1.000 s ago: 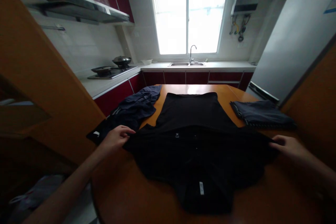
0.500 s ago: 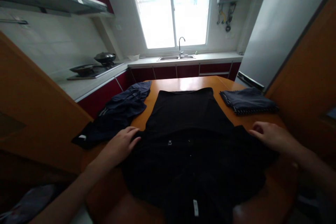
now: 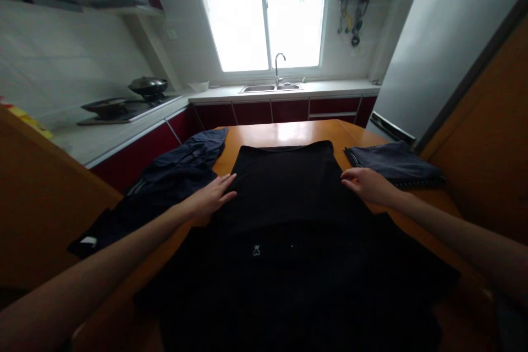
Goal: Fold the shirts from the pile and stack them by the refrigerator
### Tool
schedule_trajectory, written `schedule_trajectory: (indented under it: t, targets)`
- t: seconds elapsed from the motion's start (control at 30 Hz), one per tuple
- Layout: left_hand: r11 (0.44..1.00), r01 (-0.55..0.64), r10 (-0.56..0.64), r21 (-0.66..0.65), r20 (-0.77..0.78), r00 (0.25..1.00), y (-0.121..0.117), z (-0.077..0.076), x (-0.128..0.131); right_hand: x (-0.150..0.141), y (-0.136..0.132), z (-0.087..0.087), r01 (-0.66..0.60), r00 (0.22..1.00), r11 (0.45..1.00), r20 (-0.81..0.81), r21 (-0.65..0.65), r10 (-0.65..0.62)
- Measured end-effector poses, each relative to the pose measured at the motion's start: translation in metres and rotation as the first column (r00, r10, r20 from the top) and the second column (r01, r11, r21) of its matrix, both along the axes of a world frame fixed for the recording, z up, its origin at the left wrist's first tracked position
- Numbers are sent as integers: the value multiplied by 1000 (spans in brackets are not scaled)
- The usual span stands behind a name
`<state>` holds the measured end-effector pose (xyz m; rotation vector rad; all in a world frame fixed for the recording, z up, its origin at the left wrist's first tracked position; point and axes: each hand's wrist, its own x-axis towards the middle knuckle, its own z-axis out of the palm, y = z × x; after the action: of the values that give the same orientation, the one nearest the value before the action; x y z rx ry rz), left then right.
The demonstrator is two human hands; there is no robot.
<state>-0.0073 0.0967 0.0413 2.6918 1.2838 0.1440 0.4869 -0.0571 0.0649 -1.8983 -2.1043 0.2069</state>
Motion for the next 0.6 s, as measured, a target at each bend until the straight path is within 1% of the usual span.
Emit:
schedule_trajectory:
  t: [0.07,0.13,0.2,0.27,0.33,0.4,0.5,0.6]
  targets:
    - [997,-52,50,65,36,998,52,13,9,11,50,13,78,997,997,20,11,-78]
    - [986,-129,125,108,44,991,102,22,22,21,101,20,139,990,990,20,-20,-138]
    - [972,-206,198,108,84,977,143,26,35,30,146,20,217,976,975,-3,-50,-218]
    - [966,-249,238,73,141,961,174,24,47,38,182,17,269,962,961,-22,-69,-271]
    - [968,-249,240,29,179,954,198,19,56,45,208,13,292,954,952,-42,-96,-297]
    - [972,-233,230,-5,191,954,214,13,62,51,225,9,309,943,939,-76,-154,-323]
    - [973,-226,229,-37,202,952,231,5,68,59,242,3,303,927,917,-143,-260,-347]
    - [954,-284,299,-93,271,915,240,2,71,67,250,0,259,904,904,-243,-341,-351]
